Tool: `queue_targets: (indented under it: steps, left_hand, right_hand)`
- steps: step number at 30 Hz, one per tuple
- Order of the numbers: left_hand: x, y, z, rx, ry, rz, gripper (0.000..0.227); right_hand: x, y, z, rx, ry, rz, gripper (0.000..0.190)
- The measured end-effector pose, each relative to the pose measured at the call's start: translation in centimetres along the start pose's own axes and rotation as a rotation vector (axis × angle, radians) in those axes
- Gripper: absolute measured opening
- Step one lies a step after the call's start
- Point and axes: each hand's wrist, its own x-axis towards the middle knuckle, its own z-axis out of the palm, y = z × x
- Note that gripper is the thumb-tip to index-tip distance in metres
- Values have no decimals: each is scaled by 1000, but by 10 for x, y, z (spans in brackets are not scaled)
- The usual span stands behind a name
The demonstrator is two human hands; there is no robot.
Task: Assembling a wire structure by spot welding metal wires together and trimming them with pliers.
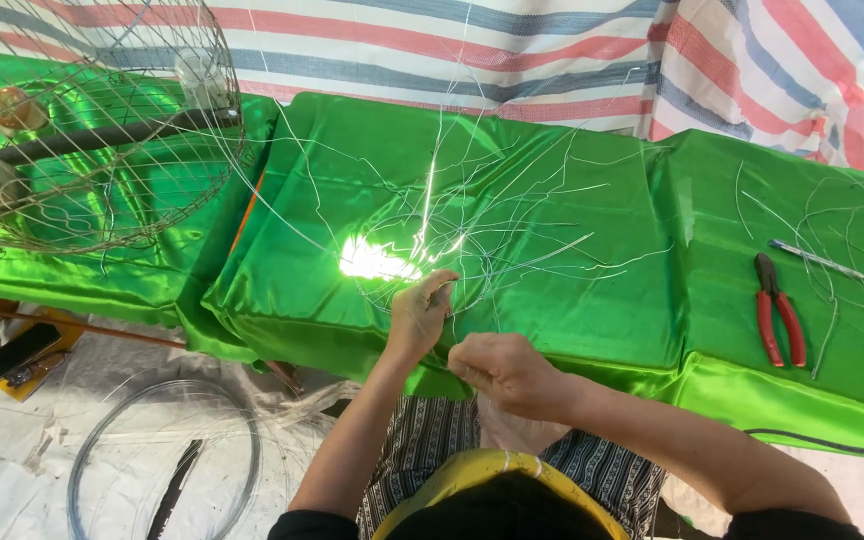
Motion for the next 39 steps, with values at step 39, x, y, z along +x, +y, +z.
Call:
queue_targets:
  steps: [39]
  left_hand:
    - [1, -21, 4, 5, -30, 122, 26]
  right_hand:
    - [196, 8, -45, 343, 151, 117, 32]
